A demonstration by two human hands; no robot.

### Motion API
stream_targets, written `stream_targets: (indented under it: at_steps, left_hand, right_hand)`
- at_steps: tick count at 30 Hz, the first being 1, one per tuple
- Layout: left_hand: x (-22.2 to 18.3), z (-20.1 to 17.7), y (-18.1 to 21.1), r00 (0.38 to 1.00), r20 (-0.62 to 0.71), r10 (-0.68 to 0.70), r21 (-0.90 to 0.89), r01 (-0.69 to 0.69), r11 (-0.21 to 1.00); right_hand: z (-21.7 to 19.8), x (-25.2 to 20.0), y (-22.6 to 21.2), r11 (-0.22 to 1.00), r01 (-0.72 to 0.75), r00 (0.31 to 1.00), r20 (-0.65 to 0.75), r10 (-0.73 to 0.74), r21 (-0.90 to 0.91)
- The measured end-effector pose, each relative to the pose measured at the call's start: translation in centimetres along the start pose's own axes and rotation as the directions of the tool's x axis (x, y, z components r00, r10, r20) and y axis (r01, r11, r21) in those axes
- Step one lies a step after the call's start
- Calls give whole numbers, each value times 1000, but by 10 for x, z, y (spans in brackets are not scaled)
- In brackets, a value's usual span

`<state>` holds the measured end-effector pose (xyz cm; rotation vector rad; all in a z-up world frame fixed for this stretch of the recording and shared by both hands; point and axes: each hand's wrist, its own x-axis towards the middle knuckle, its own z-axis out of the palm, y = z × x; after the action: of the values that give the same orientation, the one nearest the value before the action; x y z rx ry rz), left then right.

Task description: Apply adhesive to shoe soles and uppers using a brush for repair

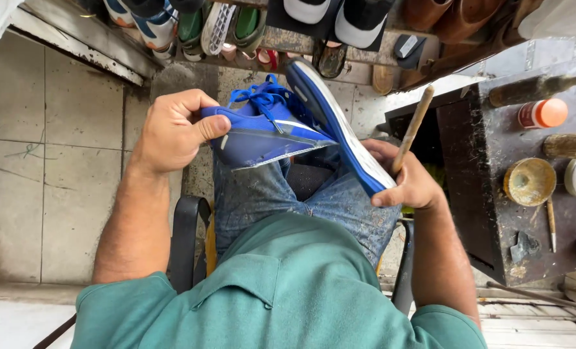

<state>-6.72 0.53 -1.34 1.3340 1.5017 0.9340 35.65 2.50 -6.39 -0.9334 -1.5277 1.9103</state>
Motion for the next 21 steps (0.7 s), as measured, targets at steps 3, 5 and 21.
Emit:
stream_targets:
  at_steps: [3, 5, 21]
  left_hand:
    - [1, -2, -2, 1000, 8, -21, 13, 21, 1000]
    - [0, -9, -11, 999, 20, -28, 4, 28, 1000]
    - [6, -22, -67, 981, 183, -62, -209, 100, 973]
  right_hand:
    - [-14, -15, 13, 997, -64, 998, 6, 64, 43]
    - [-8, -19, 7, 996, -80, 997, 18, 79, 50]
    - [-31, -53, 57, 979, -94, 996, 13, 93, 183]
